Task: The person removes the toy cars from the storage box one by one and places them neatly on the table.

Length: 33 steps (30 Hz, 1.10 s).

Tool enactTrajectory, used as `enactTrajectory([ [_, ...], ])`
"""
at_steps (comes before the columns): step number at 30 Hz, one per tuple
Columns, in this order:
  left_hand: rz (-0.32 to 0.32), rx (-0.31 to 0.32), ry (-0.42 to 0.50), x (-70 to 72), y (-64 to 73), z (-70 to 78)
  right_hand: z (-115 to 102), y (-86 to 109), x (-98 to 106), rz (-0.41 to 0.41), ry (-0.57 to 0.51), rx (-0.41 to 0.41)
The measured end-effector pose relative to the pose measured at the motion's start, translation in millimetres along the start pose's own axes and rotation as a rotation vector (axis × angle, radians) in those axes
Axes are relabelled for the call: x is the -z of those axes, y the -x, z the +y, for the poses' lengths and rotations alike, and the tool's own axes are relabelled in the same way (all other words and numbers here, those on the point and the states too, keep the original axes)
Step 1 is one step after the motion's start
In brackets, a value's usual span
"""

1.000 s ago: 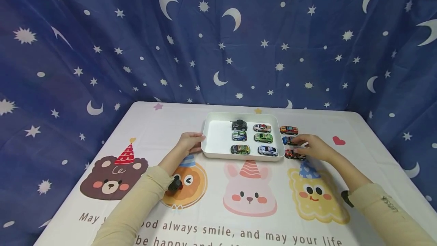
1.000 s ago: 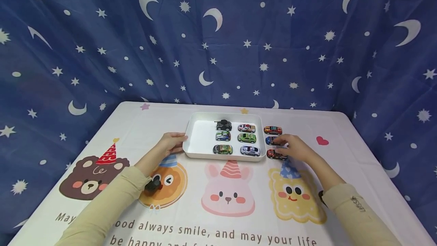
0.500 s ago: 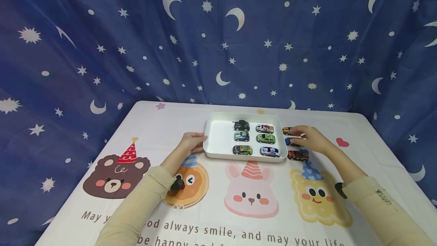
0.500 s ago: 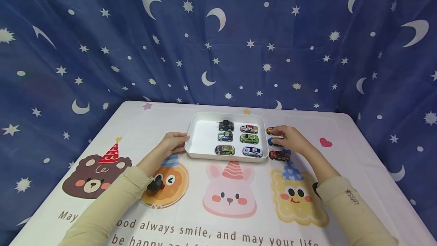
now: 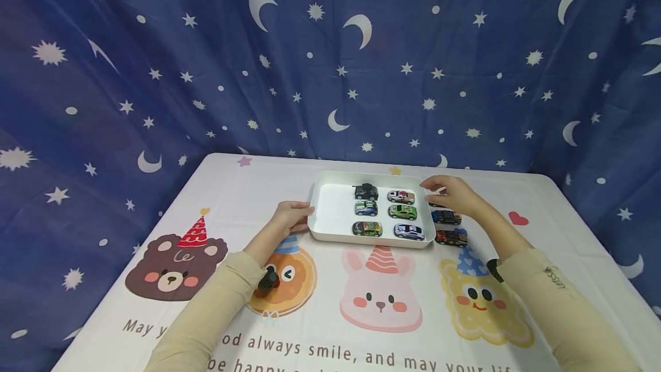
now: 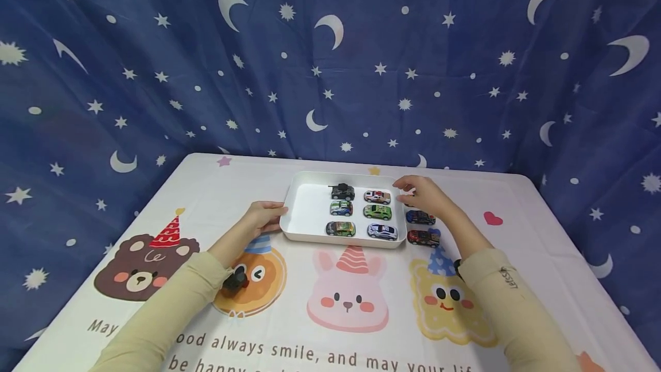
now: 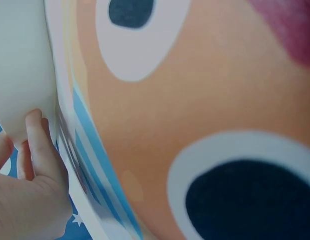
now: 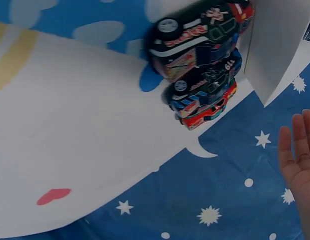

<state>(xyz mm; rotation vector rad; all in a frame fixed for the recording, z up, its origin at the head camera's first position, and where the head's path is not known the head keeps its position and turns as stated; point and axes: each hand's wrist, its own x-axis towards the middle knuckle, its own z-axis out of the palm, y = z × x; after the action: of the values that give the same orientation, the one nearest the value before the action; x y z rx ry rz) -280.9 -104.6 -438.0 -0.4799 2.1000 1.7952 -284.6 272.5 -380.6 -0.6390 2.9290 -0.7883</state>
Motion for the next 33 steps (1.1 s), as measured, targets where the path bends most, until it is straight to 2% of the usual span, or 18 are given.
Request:
enactTrajectory([
  [14,0.007,-0.002,-0.016,-3.6,1.9,2.2,-14,-29.1,-4,-0.056,-0.053,-0.007],
  [20,-0.002,-0.001,-0.015,-2.7,2.2,2.6,-22,-42.3,-11,-0.073,-0.059,-0.012],
  [33,-0.007,-0.017,-0.015,0.7,-0.3,-2.4,-45,-69.8,-29,-0.121,-0.061,0.033],
])
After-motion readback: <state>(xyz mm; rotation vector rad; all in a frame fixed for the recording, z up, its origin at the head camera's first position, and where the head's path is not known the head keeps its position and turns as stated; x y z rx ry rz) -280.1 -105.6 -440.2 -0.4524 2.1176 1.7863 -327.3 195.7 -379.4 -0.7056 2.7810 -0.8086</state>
